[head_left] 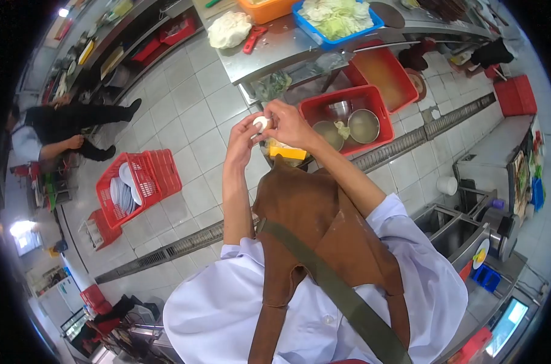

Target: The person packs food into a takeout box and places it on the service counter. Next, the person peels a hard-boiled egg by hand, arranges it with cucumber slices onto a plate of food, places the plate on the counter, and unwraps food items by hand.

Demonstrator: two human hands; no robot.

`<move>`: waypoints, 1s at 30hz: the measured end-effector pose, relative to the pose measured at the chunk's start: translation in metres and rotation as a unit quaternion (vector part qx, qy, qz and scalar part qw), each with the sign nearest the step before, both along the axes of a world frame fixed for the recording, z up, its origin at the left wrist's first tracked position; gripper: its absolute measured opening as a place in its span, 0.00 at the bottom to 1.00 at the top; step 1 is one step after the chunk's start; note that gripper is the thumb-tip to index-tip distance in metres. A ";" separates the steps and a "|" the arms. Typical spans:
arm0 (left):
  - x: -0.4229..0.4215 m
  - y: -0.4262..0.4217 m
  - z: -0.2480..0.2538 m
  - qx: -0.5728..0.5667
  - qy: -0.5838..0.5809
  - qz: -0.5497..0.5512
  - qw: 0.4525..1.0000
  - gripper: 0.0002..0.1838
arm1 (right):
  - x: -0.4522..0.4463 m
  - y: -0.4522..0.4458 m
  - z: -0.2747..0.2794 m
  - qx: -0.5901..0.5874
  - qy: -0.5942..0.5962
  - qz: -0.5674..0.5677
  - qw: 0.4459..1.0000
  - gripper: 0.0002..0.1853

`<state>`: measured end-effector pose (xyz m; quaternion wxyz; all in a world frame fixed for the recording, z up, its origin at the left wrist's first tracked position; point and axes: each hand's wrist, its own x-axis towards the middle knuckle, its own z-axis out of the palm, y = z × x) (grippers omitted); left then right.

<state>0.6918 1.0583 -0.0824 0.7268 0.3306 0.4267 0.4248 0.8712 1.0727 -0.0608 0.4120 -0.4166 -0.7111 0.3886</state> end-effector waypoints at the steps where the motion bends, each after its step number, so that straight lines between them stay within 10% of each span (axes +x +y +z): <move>1: -0.001 0.000 -0.001 0.001 0.000 0.005 1.000 0.19 | -0.001 -0.001 0.002 -0.009 0.001 -0.002 1.000 0.16; 30: 0.005 -0.001 0.003 -0.029 -0.081 0.079 0.993 0.18 | 0.002 0.012 0.010 -0.014 0.024 0.039 0.999 0.20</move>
